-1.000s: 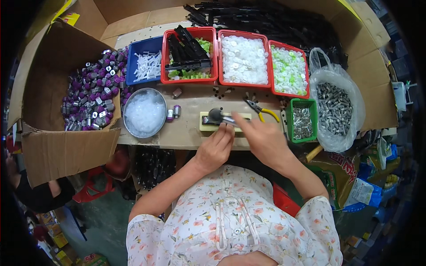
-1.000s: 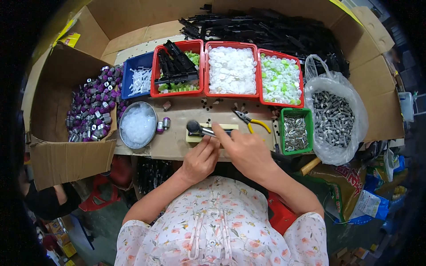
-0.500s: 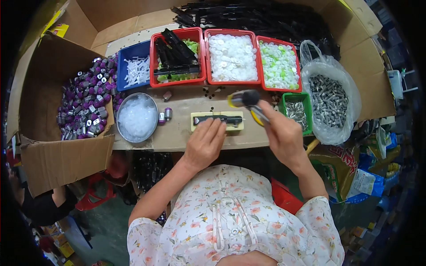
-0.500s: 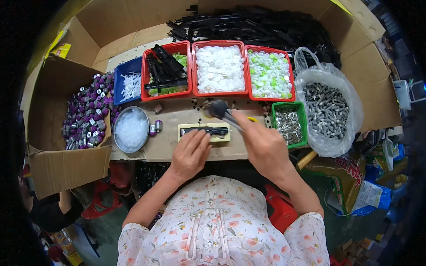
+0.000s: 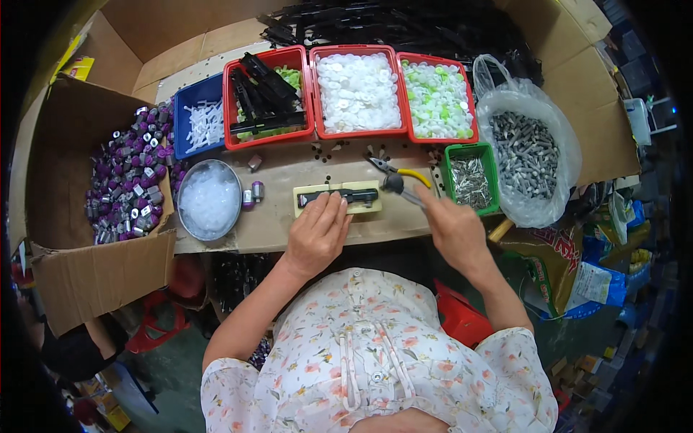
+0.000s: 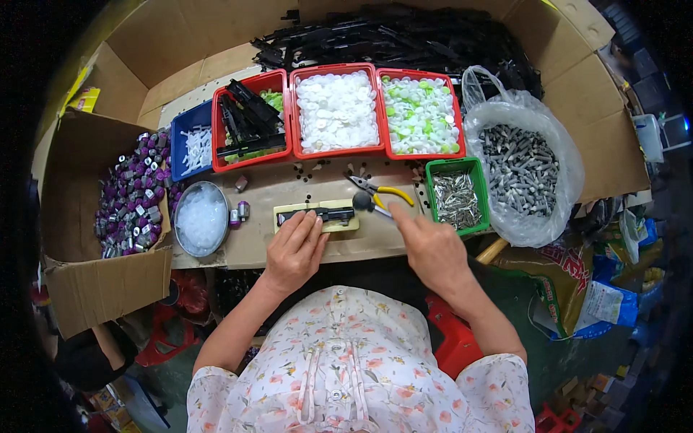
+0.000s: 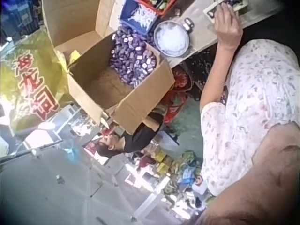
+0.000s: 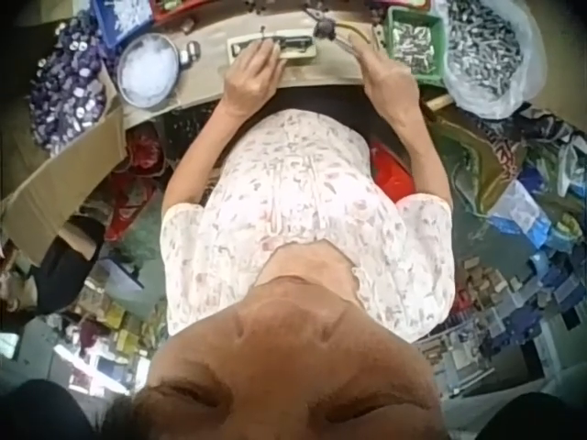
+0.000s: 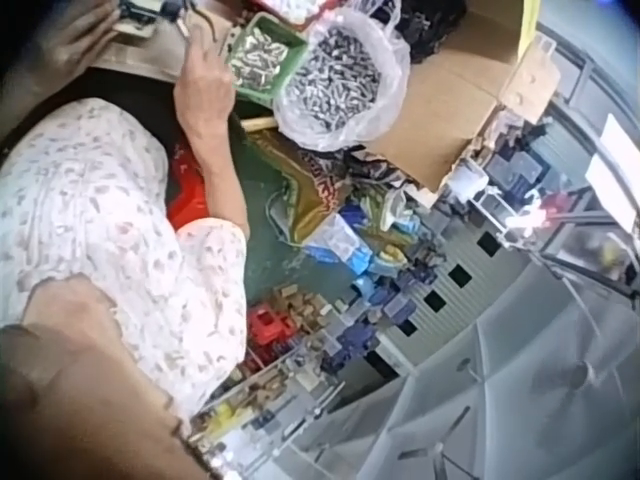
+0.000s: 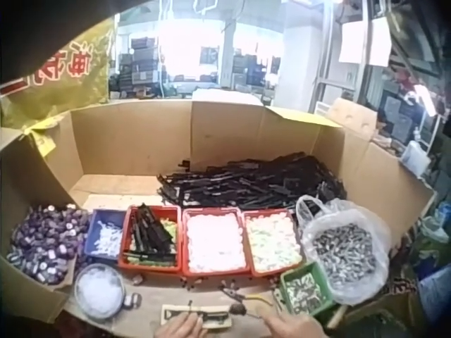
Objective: Assembling small plastic and metal components using a jig and manual tools.
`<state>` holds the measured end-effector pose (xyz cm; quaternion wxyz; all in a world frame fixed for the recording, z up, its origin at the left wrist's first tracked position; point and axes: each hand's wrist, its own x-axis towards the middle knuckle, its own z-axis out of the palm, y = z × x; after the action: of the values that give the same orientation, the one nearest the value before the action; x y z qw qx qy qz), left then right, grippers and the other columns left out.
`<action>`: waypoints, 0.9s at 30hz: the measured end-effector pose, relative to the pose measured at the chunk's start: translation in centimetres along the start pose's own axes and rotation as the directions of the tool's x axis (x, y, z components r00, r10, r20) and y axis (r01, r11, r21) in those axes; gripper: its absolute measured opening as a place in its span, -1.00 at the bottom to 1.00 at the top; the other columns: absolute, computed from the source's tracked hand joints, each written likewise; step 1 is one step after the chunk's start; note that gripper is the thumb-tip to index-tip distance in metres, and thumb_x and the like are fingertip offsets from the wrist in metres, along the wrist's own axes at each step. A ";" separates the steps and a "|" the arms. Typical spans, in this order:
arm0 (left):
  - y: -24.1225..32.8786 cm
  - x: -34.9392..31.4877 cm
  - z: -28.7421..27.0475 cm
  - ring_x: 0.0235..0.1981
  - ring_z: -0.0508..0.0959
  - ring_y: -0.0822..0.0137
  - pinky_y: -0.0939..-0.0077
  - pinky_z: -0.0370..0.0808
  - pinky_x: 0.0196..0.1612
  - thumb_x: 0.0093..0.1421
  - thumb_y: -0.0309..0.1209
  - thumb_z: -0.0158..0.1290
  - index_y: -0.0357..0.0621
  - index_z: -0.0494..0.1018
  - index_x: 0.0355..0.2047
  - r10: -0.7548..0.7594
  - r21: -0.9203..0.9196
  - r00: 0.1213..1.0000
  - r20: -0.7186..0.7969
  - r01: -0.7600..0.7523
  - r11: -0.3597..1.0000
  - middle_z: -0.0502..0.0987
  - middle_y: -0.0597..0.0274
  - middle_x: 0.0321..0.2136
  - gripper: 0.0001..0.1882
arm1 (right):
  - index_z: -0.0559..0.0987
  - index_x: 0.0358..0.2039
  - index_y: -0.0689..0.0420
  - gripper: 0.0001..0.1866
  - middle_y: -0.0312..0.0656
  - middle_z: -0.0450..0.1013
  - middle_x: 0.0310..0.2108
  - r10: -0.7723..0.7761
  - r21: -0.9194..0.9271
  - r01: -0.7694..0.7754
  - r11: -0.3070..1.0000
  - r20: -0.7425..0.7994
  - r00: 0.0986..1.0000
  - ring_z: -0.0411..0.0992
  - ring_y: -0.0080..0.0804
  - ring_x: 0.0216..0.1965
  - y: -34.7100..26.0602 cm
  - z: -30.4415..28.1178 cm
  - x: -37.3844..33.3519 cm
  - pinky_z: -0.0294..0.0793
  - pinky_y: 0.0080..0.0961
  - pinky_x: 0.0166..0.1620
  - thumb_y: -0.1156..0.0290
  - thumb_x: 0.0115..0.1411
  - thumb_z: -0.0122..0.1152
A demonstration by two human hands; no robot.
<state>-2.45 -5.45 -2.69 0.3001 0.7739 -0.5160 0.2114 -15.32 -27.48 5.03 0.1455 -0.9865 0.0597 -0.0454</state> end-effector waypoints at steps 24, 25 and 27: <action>-2.0 5.3 -2.0 -0.21 0.52 0.50 0.65 0.44 -0.05 0.33 -0.50 0.02 -0.27 0.44 0.11 -0.735 -0.846 0.491 0.468 0.489 -0.212 0.53 0.24 -0.17 -0.66 | 0.50 -0.22 0.22 -0.67 -0.03 0.36 -0.02 -0.154 -0.053 0.154 0.987 0.009 0.988 0.34 -0.06 0.02 2.0 2.6 3.6 0.38 -0.20 -0.01 0.38 0.02 0.35; -2.4 5.4 -2.1 -0.22 0.53 0.48 0.65 0.46 -0.10 0.33 -0.47 0.04 -0.26 0.40 0.14 -0.698 -0.846 0.498 0.515 0.427 -0.320 0.54 0.23 -0.18 -0.62 | 0.50 -0.24 0.22 -0.66 -0.03 0.35 0.00 -0.122 -0.071 0.125 0.990 0.051 0.991 0.33 -0.06 0.04 2.0 3.0 3.7 0.38 -0.21 0.00 0.36 0.00 0.36; -2.7 5.5 -2.3 -0.23 0.54 0.47 0.65 0.48 -0.14 0.33 -0.43 0.05 -0.24 0.37 0.17 -0.659 -0.832 0.508 0.554 0.362 -0.420 0.54 0.22 -0.19 -0.59 | 0.51 -0.29 0.21 -0.69 -0.03 0.36 -0.05 -0.113 -0.040 0.115 0.993 0.054 0.992 0.34 -0.07 0.00 2.2 3.2 4.3 0.38 -0.21 -0.03 0.39 -0.03 0.35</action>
<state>2.05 -6.84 1.82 0.8500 0.4282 -0.0113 -0.3066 -10.95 -29.20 1.64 0.1231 -0.9920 0.0003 -0.0271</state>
